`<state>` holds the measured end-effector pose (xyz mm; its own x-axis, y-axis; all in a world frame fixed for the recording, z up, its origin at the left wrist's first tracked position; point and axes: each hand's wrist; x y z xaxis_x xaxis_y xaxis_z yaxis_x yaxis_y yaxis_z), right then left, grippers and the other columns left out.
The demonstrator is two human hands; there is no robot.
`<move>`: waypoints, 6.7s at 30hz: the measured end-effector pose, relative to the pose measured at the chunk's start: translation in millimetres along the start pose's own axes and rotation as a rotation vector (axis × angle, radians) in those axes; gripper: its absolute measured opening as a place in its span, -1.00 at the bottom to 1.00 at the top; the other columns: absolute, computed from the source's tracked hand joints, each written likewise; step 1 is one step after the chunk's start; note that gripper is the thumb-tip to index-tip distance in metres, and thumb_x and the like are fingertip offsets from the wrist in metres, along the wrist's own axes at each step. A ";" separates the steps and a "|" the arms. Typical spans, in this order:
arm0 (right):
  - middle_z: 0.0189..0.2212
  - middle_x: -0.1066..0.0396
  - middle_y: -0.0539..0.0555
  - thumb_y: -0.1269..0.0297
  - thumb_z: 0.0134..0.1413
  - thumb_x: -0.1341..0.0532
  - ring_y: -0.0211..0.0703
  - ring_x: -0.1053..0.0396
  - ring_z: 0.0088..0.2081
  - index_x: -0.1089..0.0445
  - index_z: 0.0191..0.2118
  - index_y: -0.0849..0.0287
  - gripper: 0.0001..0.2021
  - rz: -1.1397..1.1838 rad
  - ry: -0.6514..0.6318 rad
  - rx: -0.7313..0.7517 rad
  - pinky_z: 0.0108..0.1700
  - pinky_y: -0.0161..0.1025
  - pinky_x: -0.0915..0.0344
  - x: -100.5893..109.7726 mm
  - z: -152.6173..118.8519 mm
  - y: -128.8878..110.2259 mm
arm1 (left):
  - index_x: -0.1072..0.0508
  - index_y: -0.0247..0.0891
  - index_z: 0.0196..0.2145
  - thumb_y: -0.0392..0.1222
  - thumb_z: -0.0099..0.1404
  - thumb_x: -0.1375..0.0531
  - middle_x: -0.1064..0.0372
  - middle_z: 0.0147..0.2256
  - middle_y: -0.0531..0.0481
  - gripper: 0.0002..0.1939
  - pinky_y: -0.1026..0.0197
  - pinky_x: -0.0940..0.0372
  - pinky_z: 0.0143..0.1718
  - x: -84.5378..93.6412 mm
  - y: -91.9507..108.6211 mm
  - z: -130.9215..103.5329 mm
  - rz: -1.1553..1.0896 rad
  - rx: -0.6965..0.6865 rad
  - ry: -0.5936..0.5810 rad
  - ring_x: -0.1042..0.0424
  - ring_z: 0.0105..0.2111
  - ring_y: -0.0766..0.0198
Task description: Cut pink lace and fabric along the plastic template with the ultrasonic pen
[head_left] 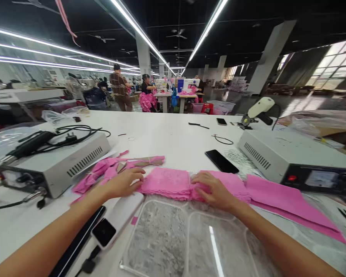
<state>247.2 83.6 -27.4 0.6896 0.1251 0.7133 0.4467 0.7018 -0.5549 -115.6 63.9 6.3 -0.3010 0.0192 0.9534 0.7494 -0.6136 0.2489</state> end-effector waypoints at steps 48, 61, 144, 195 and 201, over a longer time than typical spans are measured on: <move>-0.27 -0.54 0.18 0.43 0.06 -0.06 0.10 -0.50 -0.22 -0.55 -0.25 0.10 -0.70 -0.514 0.358 -0.106 -0.19 0.05 -0.47 46.4 -89.2 47.6 | -0.43 -0.26 -0.32 -0.35 0.41 -0.04 -0.45 -0.18 -0.09 -0.79 0.15 -0.34 -0.04 -62.6 108.4 85.9 -0.130 -0.253 0.186 -0.42 -0.13 0.22; -0.30 -0.59 0.12 0.56 0.06 -0.09 -0.05 -0.56 -0.31 -0.42 0.07 0.01 -0.51 -0.427 0.032 0.269 -0.29 -0.20 -0.52 19.9 -165.3 -45.4 | -0.37 -0.22 -0.25 -0.46 0.35 -0.02 -0.44 -0.09 -0.14 -0.79 0.05 -0.25 0.07 -51.7 141.9 -35.8 -0.129 -0.331 -0.052 -0.39 -0.04 0.15; -0.56 -0.47 0.05 -0.08 -0.04 -0.26 -0.13 -0.46 -0.51 -0.35 -0.42 0.14 -0.65 0.365 0.914 -0.458 -0.41 -0.18 -0.49 140.4 -55.6 1.9 | -0.40 -0.28 0.00 -0.09 0.42 -0.17 -0.37 -0.03 -0.12 -0.72 0.01 -0.39 -0.09 -121.9 220.1 224.8 -0.006 0.195 0.313 -0.43 -0.11 0.17; -0.34 -0.52 0.07 0.39 0.00 -0.14 -0.08 -0.40 -0.25 -0.46 -0.42 0.12 -0.85 -0.175 0.281 -0.562 -0.17 -0.17 -0.26 130.7 -168.1 79.3 | -0.38 -0.28 0.04 -0.10 0.41 -0.18 -0.36 0.00 -0.13 -0.69 -0.01 -0.39 -0.08 -130.3 232.9 267.6 -0.062 -0.339 -0.317 -0.43 -0.09 0.14; -0.43 -0.48 0.05 0.34 0.08 -0.09 -0.11 -0.38 -0.33 -0.41 -0.47 0.14 -0.81 -0.179 0.295 -0.580 -0.25 -0.19 -0.24 129.4 -168.4 81.8 | -0.38 -0.26 0.04 -0.09 0.42 -0.17 -0.34 0.02 -0.13 -0.69 0.00 -0.39 -0.08 -130.9 227.6 277.8 -0.179 -0.304 -0.331 -0.43 -0.08 0.14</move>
<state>468.9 39.1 -52.6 0.6662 -0.2128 0.7148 0.7458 0.1934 -0.6375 258.2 141.0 -14.5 -0.1683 0.3654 0.9155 0.4816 -0.7799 0.3998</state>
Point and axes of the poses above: each hand's wrist, its own z-axis towards the middle knuckle, its own x-axis out of the back of the hand, y = z × x
